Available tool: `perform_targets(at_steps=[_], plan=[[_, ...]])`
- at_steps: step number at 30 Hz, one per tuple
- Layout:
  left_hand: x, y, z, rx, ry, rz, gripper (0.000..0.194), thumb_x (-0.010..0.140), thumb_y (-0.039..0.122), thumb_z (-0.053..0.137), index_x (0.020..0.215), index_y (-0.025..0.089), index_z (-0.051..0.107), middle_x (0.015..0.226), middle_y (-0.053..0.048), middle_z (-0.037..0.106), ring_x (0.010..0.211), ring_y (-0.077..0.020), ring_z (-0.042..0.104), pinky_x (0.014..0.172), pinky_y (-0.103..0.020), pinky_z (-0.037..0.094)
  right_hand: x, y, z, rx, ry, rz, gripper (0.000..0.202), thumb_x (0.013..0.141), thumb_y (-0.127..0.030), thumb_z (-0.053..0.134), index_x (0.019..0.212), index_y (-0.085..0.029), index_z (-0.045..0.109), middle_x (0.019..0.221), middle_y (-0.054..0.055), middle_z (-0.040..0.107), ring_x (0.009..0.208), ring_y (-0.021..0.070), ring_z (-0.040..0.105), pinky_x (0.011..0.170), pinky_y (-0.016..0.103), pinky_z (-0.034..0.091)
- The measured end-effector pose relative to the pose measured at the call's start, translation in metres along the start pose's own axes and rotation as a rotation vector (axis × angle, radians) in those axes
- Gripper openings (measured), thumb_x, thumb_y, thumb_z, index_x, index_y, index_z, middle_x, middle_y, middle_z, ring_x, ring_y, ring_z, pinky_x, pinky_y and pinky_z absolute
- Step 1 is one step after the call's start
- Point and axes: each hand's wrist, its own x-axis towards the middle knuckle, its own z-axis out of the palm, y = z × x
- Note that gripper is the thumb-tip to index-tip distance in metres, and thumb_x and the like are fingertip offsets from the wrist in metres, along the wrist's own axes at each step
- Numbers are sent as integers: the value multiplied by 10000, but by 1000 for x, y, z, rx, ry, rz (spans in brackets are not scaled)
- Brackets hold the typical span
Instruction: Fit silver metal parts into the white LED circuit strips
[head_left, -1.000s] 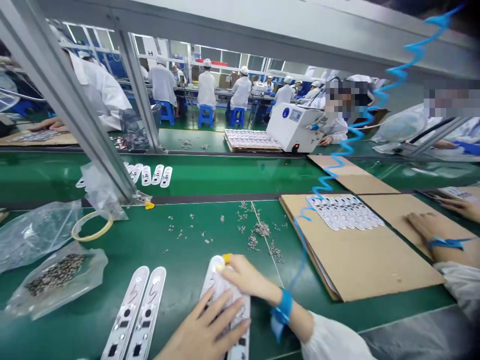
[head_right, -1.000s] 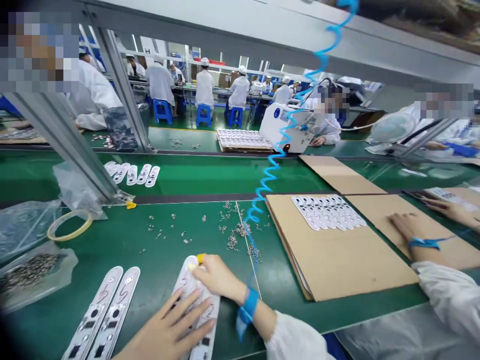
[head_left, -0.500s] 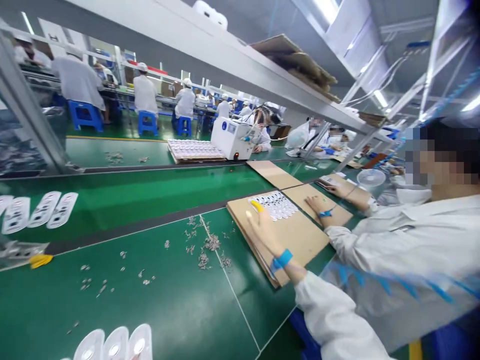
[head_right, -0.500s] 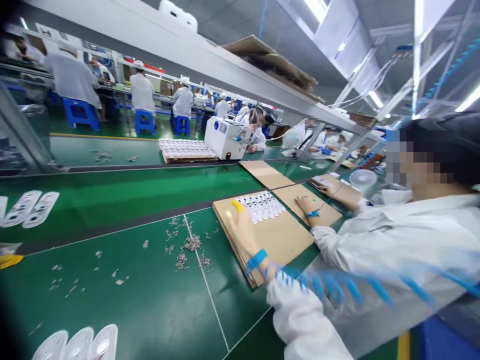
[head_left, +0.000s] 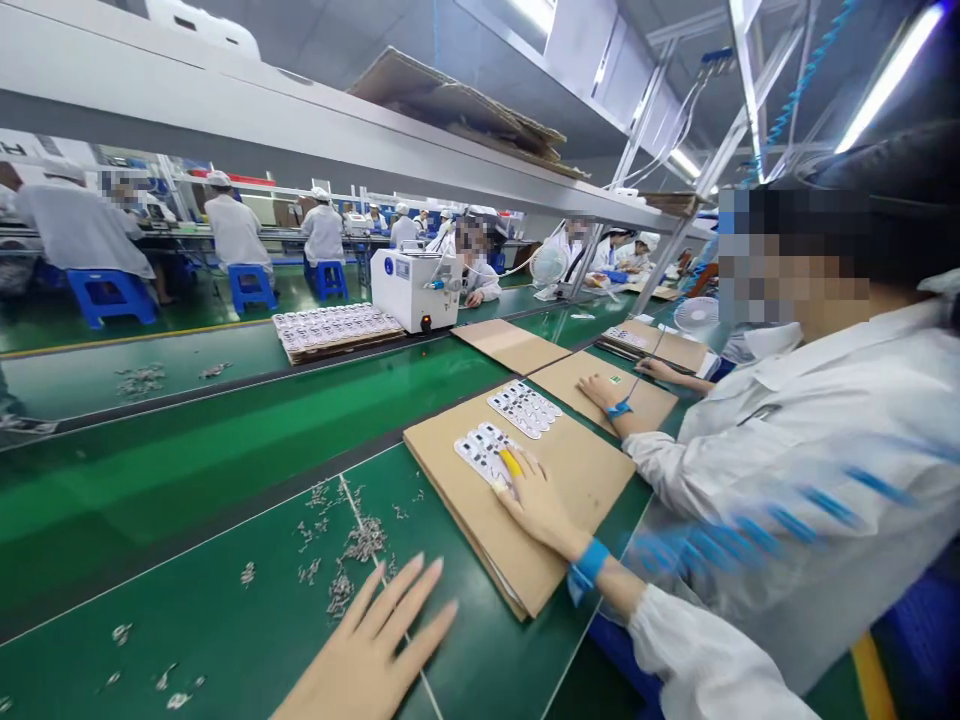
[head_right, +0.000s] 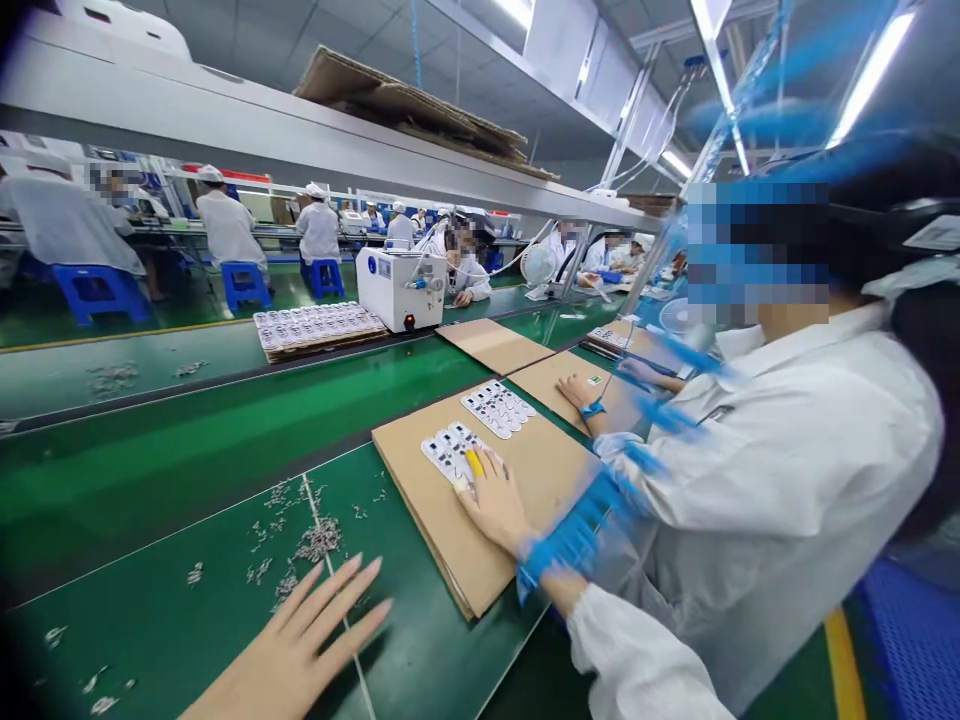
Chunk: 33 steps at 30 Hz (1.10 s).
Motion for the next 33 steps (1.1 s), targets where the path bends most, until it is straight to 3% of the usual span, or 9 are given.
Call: perform_targets(at_steps=[3,6,9,12,14,16,20,27,33], plan=[[85,-19,10,-313,-182,-100,726,875,587,485,1459,222,257,1521,-103,195,1394,-340,222,1077,-577,275,-36,12,-5,-50,-87,-85,457,907,-389,503,1311,-175,495,1374,145,484,1255,291,449,1035,503,366],[146,-25,39,-384,-173,-101,792,825,640,521,1449,215,282,1538,-84,175,1421,-325,117,1123,-580,139,-74,21,-12,-62,-117,-189,557,910,-385,439,1412,-154,371,1436,143,426,1340,280,357,1092,486,301],[171,-17,66,-437,-158,-125,736,847,643,468,1428,211,332,1516,-84,267,1412,-333,160,1115,-597,136,-109,30,-13,25,121,-2,543,905,-408,428,1387,-162,383,1402,153,450,1297,287,411,1050,476,356],[170,4,76,-476,-140,-160,701,878,621,410,1419,177,356,1487,-118,330,1392,-353,215,1111,-588,169,-131,40,-9,237,404,540,582,840,-534,458,1253,-124,496,1058,157,634,963,306,614,810,456,501],[163,22,75,-500,-133,-150,701,873,627,409,1417,187,361,1486,-111,337,1393,-345,215,1126,-555,169,-137,42,-5,482,434,878,629,768,-611,495,1150,-114,550,695,52,625,611,245,607,566,381,506],[157,39,72,-523,-127,-138,694,875,638,392,1420,209,357,1496,-94,321,1400,-335,200,1135,-532,172,-137,40,-1,672,420,1040,638,713,-640,519,1073,-116,574,537,-19,546,474,200,543,464,323,460],[150,60,70,-541,-99,-143,698,890,645,350,1420,191,359,1501,-124,300,1399,-360,181,1128,-532,195,-129,25,1,721,477,1113,578,638,-656,504,857,-129,594,559,10,582,561,219,597,527,319,488],[137,67,78,-503,-26,-141,713,862,602,475,1411,159,371,1488,-171,303,1392,-387,179,1116,-512,228,-133,1,-12,610,449,1166,434,556,-598,527,620,-171,579,499,30,572,552,223,566,496,308,443],[105,72,51,-426,14,-201,722,857,609,499,1415,177,346,1505,-140,280,1398,-359,189,1128,-468,200,-137,-29,-22,297,208,1108,497,750,-507,473,339,-231,420,310,42,440,346,161,430,370,276,305]])
